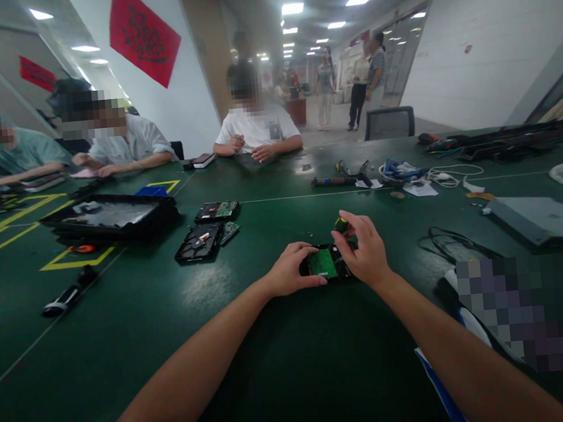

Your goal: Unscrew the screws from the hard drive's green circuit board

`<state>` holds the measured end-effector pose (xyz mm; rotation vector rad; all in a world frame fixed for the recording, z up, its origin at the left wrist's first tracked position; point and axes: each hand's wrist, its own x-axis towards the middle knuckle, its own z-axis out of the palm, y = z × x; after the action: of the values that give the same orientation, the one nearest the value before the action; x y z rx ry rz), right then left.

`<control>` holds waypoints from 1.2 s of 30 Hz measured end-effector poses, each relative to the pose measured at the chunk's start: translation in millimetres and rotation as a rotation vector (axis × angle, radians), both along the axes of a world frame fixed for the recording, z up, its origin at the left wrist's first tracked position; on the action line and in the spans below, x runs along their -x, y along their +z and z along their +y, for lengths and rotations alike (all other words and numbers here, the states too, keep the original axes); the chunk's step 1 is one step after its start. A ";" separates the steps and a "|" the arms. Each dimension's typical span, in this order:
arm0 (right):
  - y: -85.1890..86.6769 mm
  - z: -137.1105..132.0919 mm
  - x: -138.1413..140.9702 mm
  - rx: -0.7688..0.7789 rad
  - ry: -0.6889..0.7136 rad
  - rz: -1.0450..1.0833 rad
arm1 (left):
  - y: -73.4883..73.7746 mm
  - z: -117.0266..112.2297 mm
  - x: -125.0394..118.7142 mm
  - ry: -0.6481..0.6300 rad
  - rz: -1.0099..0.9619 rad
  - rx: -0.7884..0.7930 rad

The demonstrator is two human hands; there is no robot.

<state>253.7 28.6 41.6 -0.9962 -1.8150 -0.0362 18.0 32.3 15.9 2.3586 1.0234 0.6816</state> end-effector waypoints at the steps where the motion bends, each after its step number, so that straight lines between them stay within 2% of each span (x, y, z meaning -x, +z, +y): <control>1: -0.1 0.4 0.2 0.005 0.007 0.001 | 0.4 -0.1 0.1 0.001 0.005 0.003; 6: -4.0 1.1 0.4 0.078 0.077 0.031 | 1.7 0.4 0.2 -0.003 0.005 0.005; 10: -4.3 0.9 -0.5 0.099 0.072 0.021 | -1.6 2.0 0.1 -0.007 -0.006 -0.015; 16: -3.2 5.5 0.0 0.065 0.015 -0.014 | -6.7 3.9 0.5 0.004 0.008 -0.026; 27: -3.2 12.3 9.3 0.031 -0.072 0.028 | -5.2 0.7 -3.2 0.039 0.068 -0.070; 36: -10.7 16.2 11.0 0.073 0.058 0.089 | -3.0 -2.2 -5.3 0.041 0.105 -0.111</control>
<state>242.6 44.9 30.9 -0.9799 -1.7735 0.1087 23.3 30.1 13.0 2.4988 1.1078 0.6509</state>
